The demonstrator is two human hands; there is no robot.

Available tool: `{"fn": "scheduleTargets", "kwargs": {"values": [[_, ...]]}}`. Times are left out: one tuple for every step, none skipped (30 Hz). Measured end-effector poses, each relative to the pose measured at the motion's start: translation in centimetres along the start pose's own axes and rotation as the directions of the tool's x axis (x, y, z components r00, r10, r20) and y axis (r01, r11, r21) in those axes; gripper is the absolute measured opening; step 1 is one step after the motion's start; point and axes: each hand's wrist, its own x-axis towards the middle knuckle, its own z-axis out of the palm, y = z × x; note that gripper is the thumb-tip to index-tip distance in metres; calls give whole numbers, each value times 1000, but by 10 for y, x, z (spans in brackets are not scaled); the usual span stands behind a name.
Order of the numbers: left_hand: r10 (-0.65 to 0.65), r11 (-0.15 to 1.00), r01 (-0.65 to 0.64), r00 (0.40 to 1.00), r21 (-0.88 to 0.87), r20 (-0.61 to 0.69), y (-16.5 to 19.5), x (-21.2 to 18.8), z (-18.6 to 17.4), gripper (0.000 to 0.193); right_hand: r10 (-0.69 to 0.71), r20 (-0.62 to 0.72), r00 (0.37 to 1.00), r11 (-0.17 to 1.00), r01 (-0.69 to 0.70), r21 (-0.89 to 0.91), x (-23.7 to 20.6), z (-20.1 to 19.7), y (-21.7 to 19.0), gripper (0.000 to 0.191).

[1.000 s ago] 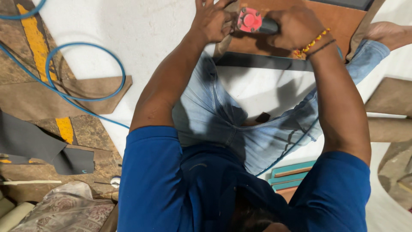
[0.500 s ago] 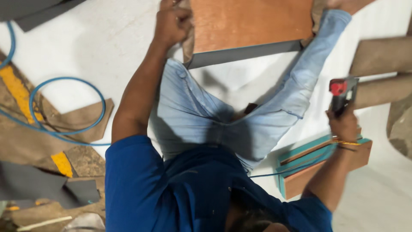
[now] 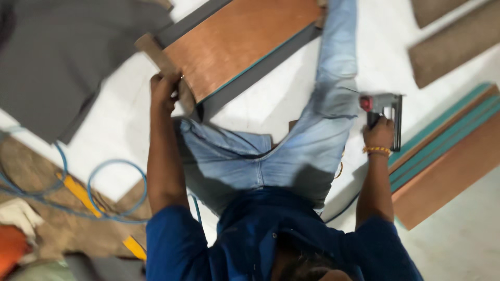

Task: The person sits on the workshop floor and wraps a brown fabric cover around a wooden panel, folding the edges over the back. They use a pneumatic nail gun to fasten the fabric to the panel, pressing and smoothing the material as they work around the piece.

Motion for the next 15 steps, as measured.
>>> {"fn": "scheduleTargets", "kwargs": {"values": [[-13, 1000, 13, 1000, -21, -24, 5, -7, 0, 43, -6, 3, 1000, 999, 6, -40, 7, -9, 0, 32], [19, 991, -23, 999, -132, -28, 9, -17, 2, 45, -44, -93, 995, 999, 45, 5, 15, -20, -4, 26], [52, 969, -56, 998, -242, -25, 14, -26, 6, 48, -74, -197, 978, 996, 83, 39, 23, -31, -11, 22], [109, 951, -104, 994, -293, 3, 18, -36, 14, 47, -77, -273, 959, 984, 117, 132, 32, -48, -18, 18], [164, 926, -145, 986, -349, 24, 22, -46, 22, 46, -83, -349, 934, 962, 166, 216, 41, -60, -33, 22], [183, 933, -176, 983, -315, -7, 26, -57, 31, 45, 6, -332, 943, 913, 130, 386, 50, -70, -55, 21], [203, 937, -207, 978, -281, -41, 31, -68, 39, 45, 84, -304, 949, 832, 101, 546, 59, -81, -77, 20], [245, 926, -247, 968, -285, -45, 36, -79, 47, 44, 4, -308, 951, 753, 200, 627, 68, -88, -106, 23], [284, 913, -287, 957, -289, -53, 42, -91, 53, 42, 51, -159, 986, 678, 83, 730, 69, -94, -139, 33], [321, 900, -323, 945, -291, -57, 48, -102, 59, 45, -127, -296, 947, 698, 297, 652, 72, -100, -169, 28], [358, 885, -360, 932, -295, -63, 56, -113, 63, 48, -271, -272, 923, 750, 380, 541, 74, -106, -199, 46], [392, 869, -395, 917, -299, -72, 66, -125, 65, 50, -408, -200, 891, 675, 442, 591, 79, -112, -228, 71], [473, 840, -465, 880, -281, -44, 78, -141, 61, 52, -474, -125, 872, 713, 463, 527, 73, -118, -250, 89], [548, 804, -532, 836, -266, -19, 94, -157, 59, 53, -544, -208, 813, 668, 570, 479, 68, -124, -272, 96], [562, 805, -555, 827, -210, -31, 112, -173, 55, 54, -612, -282, 739, 613, 668, 421, 62, -128, -291, 103]]}}
